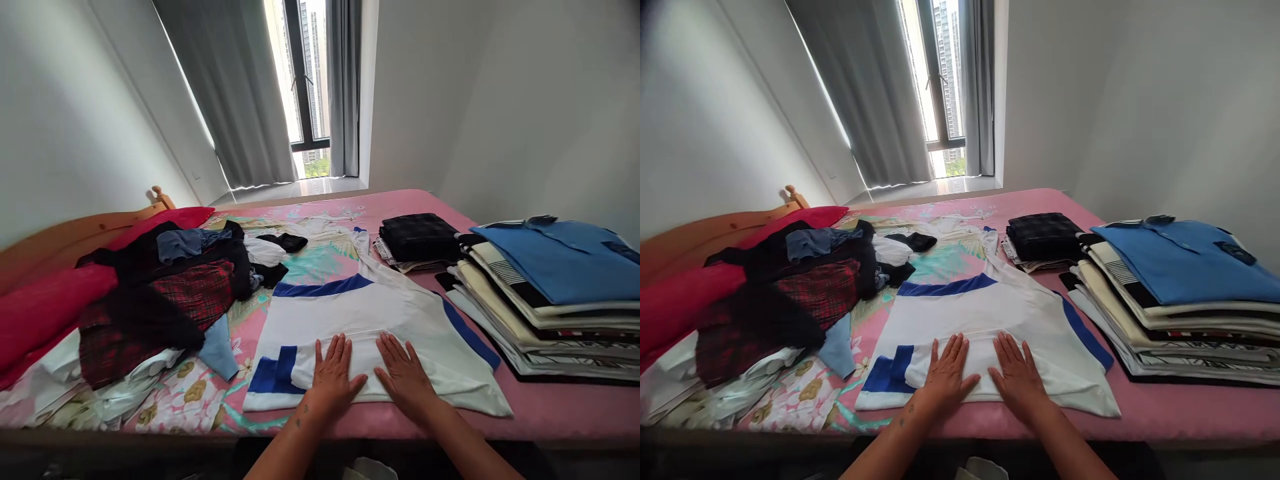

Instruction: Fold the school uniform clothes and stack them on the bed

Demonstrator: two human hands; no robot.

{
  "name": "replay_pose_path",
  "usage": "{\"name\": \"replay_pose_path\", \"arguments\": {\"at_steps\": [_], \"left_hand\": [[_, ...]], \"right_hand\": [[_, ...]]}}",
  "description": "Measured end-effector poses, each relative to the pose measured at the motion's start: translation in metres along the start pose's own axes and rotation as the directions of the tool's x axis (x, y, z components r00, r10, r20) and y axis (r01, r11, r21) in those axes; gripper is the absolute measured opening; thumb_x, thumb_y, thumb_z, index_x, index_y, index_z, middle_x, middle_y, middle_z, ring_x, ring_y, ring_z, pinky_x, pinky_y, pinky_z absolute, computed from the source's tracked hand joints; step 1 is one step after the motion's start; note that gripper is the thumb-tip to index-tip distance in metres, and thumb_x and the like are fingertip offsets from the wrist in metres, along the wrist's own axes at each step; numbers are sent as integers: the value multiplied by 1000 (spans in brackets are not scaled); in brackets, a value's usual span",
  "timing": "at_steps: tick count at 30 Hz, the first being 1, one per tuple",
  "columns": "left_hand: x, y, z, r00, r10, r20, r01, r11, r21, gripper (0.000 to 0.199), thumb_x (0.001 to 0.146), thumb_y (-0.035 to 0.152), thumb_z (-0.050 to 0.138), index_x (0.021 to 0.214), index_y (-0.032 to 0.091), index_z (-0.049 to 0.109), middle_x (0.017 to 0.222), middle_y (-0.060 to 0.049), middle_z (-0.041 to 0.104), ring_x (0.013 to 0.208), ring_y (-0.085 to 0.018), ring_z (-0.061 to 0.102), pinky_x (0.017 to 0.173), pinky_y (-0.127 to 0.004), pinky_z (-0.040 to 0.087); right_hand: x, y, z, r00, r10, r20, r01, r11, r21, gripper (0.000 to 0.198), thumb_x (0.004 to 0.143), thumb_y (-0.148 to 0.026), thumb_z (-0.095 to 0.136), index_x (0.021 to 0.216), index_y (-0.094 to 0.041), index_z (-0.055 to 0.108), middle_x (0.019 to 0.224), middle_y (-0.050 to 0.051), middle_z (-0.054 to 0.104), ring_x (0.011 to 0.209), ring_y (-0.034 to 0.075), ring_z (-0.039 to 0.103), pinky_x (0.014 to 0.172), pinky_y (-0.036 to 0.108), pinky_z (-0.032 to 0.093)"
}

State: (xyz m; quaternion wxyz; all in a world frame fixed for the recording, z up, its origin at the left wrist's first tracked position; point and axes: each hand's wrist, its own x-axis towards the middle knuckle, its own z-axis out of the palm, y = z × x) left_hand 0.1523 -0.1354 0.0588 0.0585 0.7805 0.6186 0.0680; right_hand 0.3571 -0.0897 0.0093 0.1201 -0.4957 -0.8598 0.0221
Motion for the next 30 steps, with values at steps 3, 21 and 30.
{"name": "replay_pose_path", "arguments": {"at_steps": [3,21,30], "left_hand": [[-22,-32,-6,996,-90,21,89,995,54,79,82,69,24,145,20,17,152,-9,17,140,-27,12,111,-60,-2],[-34,-51,-37,980,-196,45,195,980,39,54,91,42,28,139,18,34,148,-9,29,138,-24,23,109,-62,0],[-18,-20,-13,995,-98,6,98,994,38,58,87,50,35,140,23,33,149,-7,26,139,-26,20,110,-61,4]], "right_hand": [[-3,3,9,1000,-2,-3,2,1000,-17,60,91,-50,24,144,-20,24,151,3,19,140,20,13,113,48,5],[10,-22,-37,980,109,165,-123,989,78,56,91,-43,29,140,-17,34,148,7,28,138,23,20,111,52,10],[21,-74,-32,994,-77,75,60,977,203,55,92,-46,30,141,-21,33,149,7,28,139,24,16,112,50,6]]}}
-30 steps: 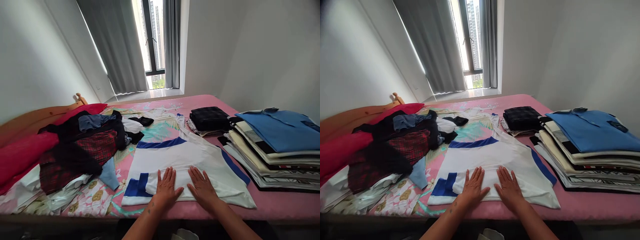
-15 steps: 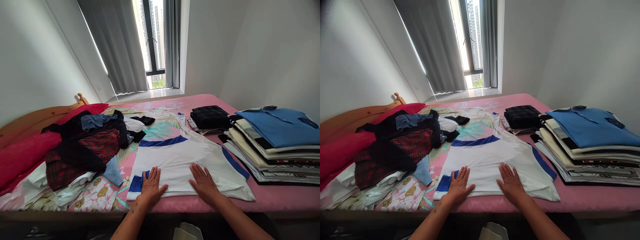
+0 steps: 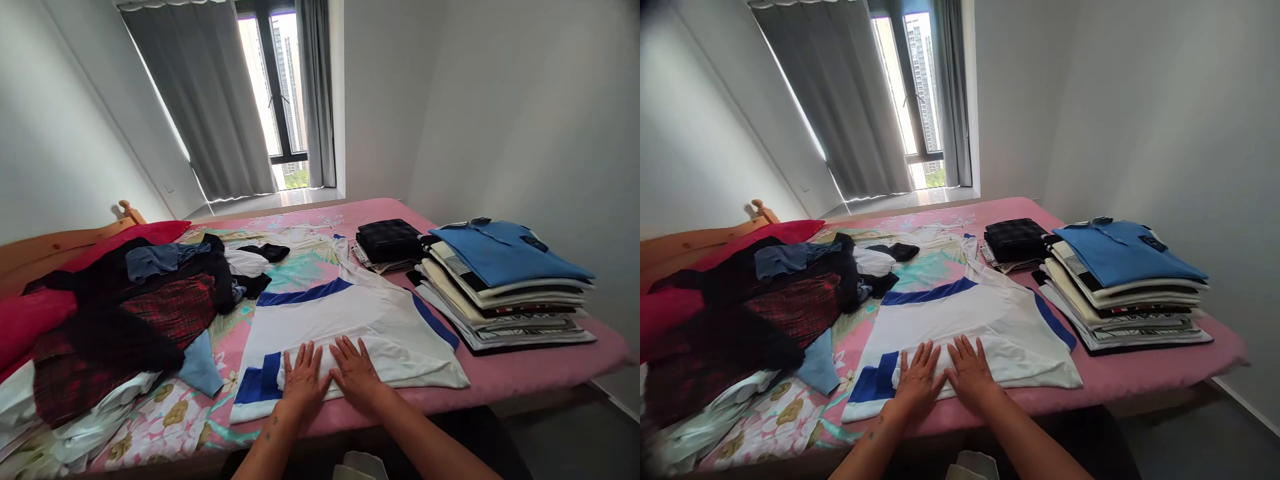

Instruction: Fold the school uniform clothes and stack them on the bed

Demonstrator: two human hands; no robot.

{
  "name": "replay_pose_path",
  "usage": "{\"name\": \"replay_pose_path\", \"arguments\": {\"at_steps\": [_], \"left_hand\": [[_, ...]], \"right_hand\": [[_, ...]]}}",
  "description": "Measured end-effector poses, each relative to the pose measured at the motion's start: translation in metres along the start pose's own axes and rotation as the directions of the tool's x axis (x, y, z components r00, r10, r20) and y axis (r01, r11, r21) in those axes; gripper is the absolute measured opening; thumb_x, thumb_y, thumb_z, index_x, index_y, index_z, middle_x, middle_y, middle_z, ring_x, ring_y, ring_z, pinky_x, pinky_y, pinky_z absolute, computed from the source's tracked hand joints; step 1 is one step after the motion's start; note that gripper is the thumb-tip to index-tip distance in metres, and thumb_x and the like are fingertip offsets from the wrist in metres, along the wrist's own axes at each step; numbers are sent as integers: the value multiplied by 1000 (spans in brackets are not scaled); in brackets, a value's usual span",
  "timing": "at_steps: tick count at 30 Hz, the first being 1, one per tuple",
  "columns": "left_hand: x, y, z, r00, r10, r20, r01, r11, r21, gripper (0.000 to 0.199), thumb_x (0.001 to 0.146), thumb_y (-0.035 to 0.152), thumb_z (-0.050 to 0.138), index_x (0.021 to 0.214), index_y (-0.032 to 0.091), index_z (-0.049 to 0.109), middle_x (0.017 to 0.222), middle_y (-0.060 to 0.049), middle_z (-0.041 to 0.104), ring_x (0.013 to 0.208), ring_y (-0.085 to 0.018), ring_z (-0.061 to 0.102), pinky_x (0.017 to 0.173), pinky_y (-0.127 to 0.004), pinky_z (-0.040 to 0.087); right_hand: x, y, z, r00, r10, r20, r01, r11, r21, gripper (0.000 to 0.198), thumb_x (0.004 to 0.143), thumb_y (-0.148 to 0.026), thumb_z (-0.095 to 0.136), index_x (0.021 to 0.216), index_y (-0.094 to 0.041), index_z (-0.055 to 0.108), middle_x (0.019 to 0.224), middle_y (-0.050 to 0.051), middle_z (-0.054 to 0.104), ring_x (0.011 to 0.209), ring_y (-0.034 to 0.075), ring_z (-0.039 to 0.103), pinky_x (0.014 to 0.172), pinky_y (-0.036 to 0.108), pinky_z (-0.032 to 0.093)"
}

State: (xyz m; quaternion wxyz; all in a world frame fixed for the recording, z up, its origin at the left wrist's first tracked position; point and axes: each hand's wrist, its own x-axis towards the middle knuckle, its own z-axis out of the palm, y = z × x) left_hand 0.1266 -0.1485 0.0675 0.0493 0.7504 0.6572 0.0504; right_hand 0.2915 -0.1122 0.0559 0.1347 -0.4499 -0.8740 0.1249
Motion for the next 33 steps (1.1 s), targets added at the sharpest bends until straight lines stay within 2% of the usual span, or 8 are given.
{"name": "replay_pose_path", "arguments": {"at_steps": [7,11,16,19,21,24,28,33], "left_hand": [[-3,-12,20,1000,-12,-25,13,998,62,63,87,57,31,142,28,26,152,-2,18,140,-26,12,111,-59,-1],[1,-11,21,1000,-19,-24,21,997,72,61,87,55,32,142,28,27,152,-1,18,140,-26,13,111,-58,-2],[4,-13,21,1000,-27,-16,28,998,51,61,86,54,36,141,28,29,151,-2,19,140,-26,15,111,-58,-2],[8,-7,18,997,-43,-61,45,999,30,56,85,46,41,137,25,38,149,-5,29,138,-27,21,110,-59,5],[13,6,13,994,-9,-111,10,1000,8,47,86,37,42,130,23,47,145,-7,38,136,-26,28,111,-57,11],[23,42,5,974,174,-143,-182,983,-39,39,87,25,39,123,26,53,139,-4,47,133,-21,35,112,-52,17],[41,103,2,920,378,-103,-387,918,-91,44,87,18,34,128,28,47,141,-1,44,134,-18,33,112,-51,19],[65,147,15,938,345,-27,-346,936,-60,48,87,26,38,135,24,40,147,-6,33,138,-24,23,111,-57,17]], "right_hand": [[-18,29,0,1000,13,7,-12,998,-57,67,90,-58,23,145,-20,19,152,8,17,140,24,9,112,49,0],[-37,72,-13,998,52,-28,-55,987,-148,66,90,-55,29,145,-21,18,152,7,19,139,25,12,111,52,0],[-88,138,-52,927,202,-315,-267,947,-180,46,93,-40,32,131,-21,48,136,7,49,130,24,34,109,49,17],[-126,152,-74,903,126,-412,-207,965,-159,31,91,-32,39,110,-24,63,116,4,63,118,21,48,106,42,28],[-148,149,-78,915,57,-399,-128,980,-152,25,89,-28,44,104,-26,64,108,2,66,111,20,52,102,41,33],[-164,135,-69,920,21,-392,-83,987,-141,27,87,-23,46,108,-28,62,106,2,66,108,20,54,100,41,36],[-160,117,-52,936,10,-352,-70,985,-159,41,86,-18,45,125,-28,51,118,2,62,118,21,48,106,45,27],[-154,116,-36,956,138,-259,-194,959,-204,50,86,-28,45,136,-25,39,139,5,45,126,28,38,107,58,14]]}}
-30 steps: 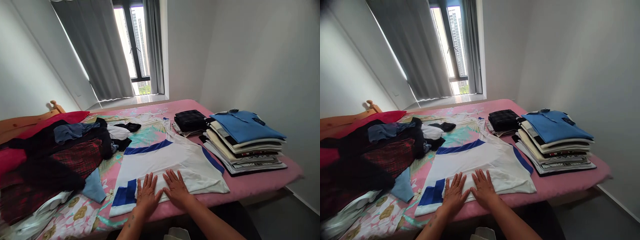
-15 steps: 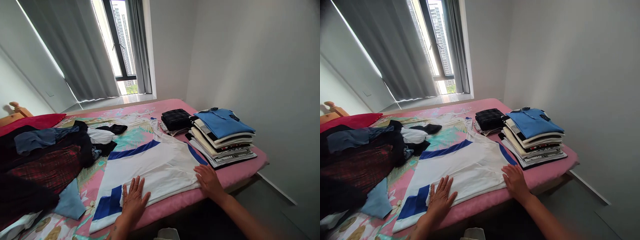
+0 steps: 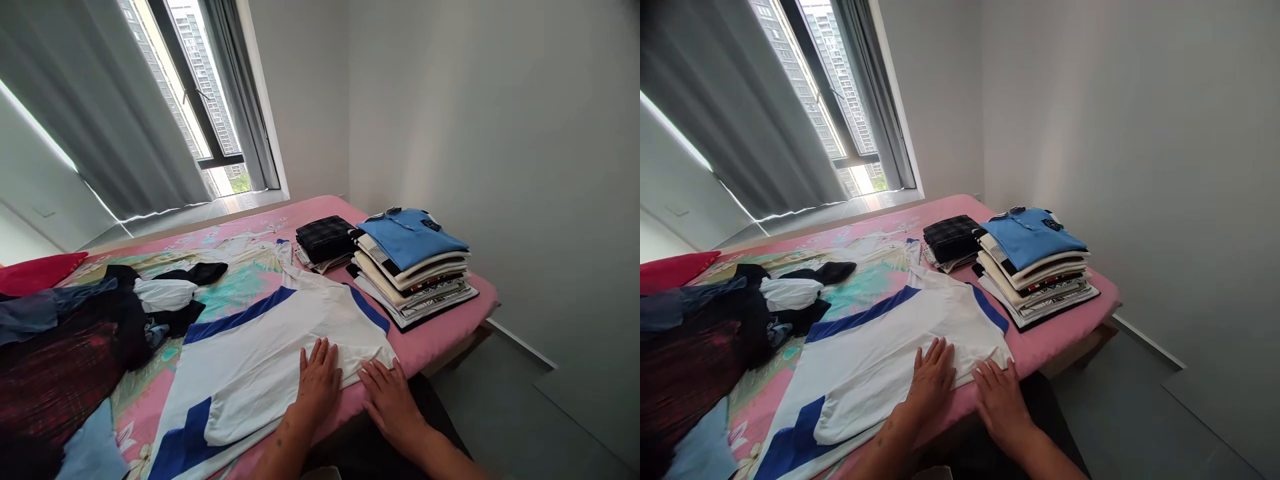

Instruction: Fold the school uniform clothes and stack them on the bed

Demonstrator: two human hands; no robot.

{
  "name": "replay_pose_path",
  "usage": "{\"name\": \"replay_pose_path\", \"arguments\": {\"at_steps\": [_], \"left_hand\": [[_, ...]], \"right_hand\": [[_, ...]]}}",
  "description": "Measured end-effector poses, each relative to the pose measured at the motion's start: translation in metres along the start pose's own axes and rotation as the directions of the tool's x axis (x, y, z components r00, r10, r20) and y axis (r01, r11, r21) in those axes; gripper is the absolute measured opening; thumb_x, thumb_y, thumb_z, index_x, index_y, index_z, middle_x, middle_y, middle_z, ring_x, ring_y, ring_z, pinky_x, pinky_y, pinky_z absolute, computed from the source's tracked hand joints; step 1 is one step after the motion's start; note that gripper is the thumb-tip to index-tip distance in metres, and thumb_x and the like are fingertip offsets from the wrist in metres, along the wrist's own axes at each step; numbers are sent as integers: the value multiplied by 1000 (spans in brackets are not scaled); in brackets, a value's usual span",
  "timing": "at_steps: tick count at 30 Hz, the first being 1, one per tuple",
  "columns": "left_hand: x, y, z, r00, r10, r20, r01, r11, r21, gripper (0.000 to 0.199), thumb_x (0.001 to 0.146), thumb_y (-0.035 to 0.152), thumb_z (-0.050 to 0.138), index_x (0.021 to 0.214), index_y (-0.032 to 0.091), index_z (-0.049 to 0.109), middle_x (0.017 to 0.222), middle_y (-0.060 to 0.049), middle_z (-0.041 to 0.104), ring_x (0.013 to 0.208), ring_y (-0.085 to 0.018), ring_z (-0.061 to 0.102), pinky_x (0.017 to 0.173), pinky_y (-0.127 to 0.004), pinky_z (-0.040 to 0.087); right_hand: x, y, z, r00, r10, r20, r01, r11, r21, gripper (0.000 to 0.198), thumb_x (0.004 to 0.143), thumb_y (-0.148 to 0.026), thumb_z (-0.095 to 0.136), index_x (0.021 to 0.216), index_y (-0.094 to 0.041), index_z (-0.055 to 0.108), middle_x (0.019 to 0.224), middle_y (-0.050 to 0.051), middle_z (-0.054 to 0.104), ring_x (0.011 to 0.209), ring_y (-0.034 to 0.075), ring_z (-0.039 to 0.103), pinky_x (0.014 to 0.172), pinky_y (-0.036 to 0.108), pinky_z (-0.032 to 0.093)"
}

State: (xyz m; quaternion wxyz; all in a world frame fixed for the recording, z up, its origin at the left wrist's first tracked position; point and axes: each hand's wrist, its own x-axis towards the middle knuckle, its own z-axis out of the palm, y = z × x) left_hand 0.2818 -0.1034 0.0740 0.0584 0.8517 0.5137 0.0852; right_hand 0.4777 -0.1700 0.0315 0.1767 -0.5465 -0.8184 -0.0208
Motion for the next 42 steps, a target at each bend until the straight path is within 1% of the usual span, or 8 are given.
{"name": "replay_pose_path", "arguments": {"at_steps": [7,14,20,23,27,32,36,42], "left_hand": [[8,-2,18,999,-31,42,29,999,43,52,89,40,33,140,26,32,151,-5,24,140,-25,16,111,-58,9],[6,-6,27,1000,-7,7,7,999,47,64,86,55,36,143,28,26,152,-5,19,140,-27,14,112,-58,5],[1,-6,28,999,4,-37,-3,1000,11,61,87,53,35,142,29,26,152,-4,21,140,-26,16,112,-58,6],[1,-5,27,999,-3,-49,2,1000,-10,60,87,54,36,141,29,28,151,-4,22,139,-26,17,112,-56,6],[-3,-12,16,1000,17,16,-16,999,-51,58,90,51,30,143,26,24,151,-5,23,139,-25,19,111,-56,14],[-39,-54,-9,999,-13,33,12,1000,17,53,94,39,24,144,25,18,151,-3,22,139,-22,18,111,-58,12],[-87,-103,-30,981,-183,59,176,978,114,52,93,36,27,143,23,24,150,-5,23,139,-23,19,111,-60,8],[-143,-157,-42,867,-491,85,469,862,193,62,88,49,34,142,19,27,151,-8,19,140,-26,14,110,-60,1]], "right_hand": [[-31,28,-3,962,265,-69,-270,959,-82,47,84,-36,46,130,-22,48,132,9,52,118,34,45,103,63,12],[-17,10,-23,998,59,-26,-60,998,-22,48,88,-31,42,136,-24,39,140,5,44,129,28,34,106,53,11],[-7,6,-29,980,165,-112,-160,986,48,31,87,-18,43,112,-26,59,110,2,65,108,21,55,104,46,22],[7,-1,-36,982,61,-180,-55,998,36,34,87,-16,43,117,-24,56,118,2,61,118,20,49,109,45,19],[33,-19,-30,986,-74,-148,76,997,5,41,88,-16,40,128,-21,48,131,4,53,128,21,38,110,45,19],[58,-35,-12,981,-162,-108,173,979,103,42,89,-16,38,130,-21,46,132,4,53,128,19,39,108,42,28],[83,-45,5,960,-270,-74,278,950,143,43,91,-21,36,133,-22,44,137,4,48,131,19,36,109,42,26],[118,-48,51,962,-251,105,236,962,134,53,91,-42,35,139,-18,37,144,8,36,134,26,30,108,50,24]]}}
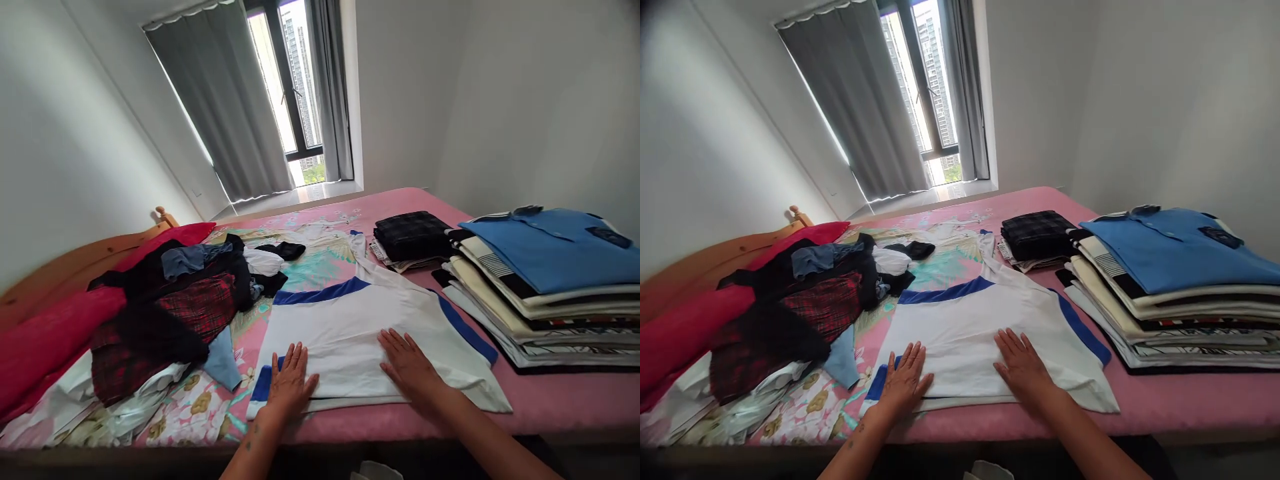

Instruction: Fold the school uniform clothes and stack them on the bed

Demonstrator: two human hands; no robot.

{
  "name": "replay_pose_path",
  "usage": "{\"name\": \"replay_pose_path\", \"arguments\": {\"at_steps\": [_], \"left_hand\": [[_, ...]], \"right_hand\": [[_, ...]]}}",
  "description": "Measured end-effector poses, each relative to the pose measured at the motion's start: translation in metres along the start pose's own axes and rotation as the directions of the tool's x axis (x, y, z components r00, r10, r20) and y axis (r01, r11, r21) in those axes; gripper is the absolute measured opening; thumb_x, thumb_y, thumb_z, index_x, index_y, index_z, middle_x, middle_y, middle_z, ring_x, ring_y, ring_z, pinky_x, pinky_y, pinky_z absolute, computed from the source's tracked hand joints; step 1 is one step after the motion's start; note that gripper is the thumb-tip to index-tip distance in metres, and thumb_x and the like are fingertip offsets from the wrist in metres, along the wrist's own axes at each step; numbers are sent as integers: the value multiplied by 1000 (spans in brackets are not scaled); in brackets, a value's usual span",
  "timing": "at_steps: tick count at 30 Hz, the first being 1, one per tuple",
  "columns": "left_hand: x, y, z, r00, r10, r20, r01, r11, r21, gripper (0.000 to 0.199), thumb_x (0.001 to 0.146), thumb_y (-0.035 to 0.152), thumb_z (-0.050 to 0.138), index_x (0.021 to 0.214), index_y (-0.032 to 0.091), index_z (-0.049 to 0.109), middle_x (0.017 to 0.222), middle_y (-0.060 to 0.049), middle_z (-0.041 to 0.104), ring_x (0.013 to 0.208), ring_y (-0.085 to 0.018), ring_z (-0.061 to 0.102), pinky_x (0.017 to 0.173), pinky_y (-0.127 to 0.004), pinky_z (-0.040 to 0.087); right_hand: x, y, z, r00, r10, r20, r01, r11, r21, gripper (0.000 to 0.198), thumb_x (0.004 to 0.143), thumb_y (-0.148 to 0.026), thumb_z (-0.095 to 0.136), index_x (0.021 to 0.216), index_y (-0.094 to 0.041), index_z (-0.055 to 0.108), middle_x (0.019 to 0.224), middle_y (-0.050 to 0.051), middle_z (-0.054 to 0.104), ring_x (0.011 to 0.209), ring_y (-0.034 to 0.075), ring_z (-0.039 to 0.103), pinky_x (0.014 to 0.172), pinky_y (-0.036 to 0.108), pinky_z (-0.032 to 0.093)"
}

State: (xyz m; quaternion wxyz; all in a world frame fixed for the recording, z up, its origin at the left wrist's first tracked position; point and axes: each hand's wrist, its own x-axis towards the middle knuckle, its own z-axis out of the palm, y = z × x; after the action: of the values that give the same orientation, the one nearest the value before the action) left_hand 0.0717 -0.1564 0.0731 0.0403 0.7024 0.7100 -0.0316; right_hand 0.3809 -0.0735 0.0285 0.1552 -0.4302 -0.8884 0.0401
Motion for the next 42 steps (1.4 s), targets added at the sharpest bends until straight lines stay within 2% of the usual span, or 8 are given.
{"name": "replay_pose_path", "arguments": {"at_steps": [7,13,18,21,26,35,39,42], "left_hand": [[-5,-12,12,995,-86,57,90,993,-80,70,84,57,31,144,24,19,153,-6,9,141,-24,7,111,-55,-1],[2,-10,-12,984,-118,135,135,983,-123,69,79,56,40,140,23,33,152,-9,19,140,-27,12,110,-57,3],[21,-15,-15,999,-33,15,36,973,-227,52,85,43,37,135,27,42,149,-4,29,139,-22,19,111,-54,11],[45,-29,-9,995,-56,-84,36,973,-229,43,87,32,36,127,29,49,144,-2,39,136,-21,28,111,-57,7],[100,-72,-7,968,-161,-191,112,963,-244,40,86,19,36,121,25,55,138,-4,49,132,-19,36,109,-50,25],[203,-135,-10,958,-177,-227,118,961,-248,44,82,12,40,121,25,56,135,-6,50,133,-21,33,108,-41,28],[234,-148,-5,967,-150,-204,93,960,-266,41,79,11,44,113,28,60,126,-5,56,126,-23,40,109,-46,21],[247,-162,-6,981,-84,-177,31,959,-282,22,75,21,55,93,27,66,113,-3,62,112,-21,51,104,-39,29]], "right_hand": [[-3,13,26,998,19,54,-18,1000,-13,57,93,-50,27,144,-26,20,150,2,21,138,22,21,111,49,18],[4,3,7,982,75,175,-77,997,5,57,91,-51,28,142,-25,27,150,3,22,137,25,21,110,54,19],[27,-11,-15,985,66,158,-77,995,65,54,92,-49,25,139,-24,37,146,4,33,136,23,26,111,52,20],[53,-6,-19,987,54,150,-69,993,98,51,93,-45,24,136,-23,41,145,4,36,135,21,27,111,47,22],[97,34,2,984,124,130,-132,990,54,49,91,-41,31,133,-21,45,142,6,40,134,22,31,109,47,26],[116,66,27,986,158,53,-158,987,-14,44,89,-37,37,129,-24,51,137,6,47,127,24,42,104,47,35],[141,50,14,997,8,74,-14,997,80,43,91,-31,34,130,-22,49,139,6,45,130,21,38,106,42,34],[167,43,13,968,-203,144,179,970,166,43,92,-28,33,134,-26,43,145,1,37,135,18,28,111,42,26]]}}
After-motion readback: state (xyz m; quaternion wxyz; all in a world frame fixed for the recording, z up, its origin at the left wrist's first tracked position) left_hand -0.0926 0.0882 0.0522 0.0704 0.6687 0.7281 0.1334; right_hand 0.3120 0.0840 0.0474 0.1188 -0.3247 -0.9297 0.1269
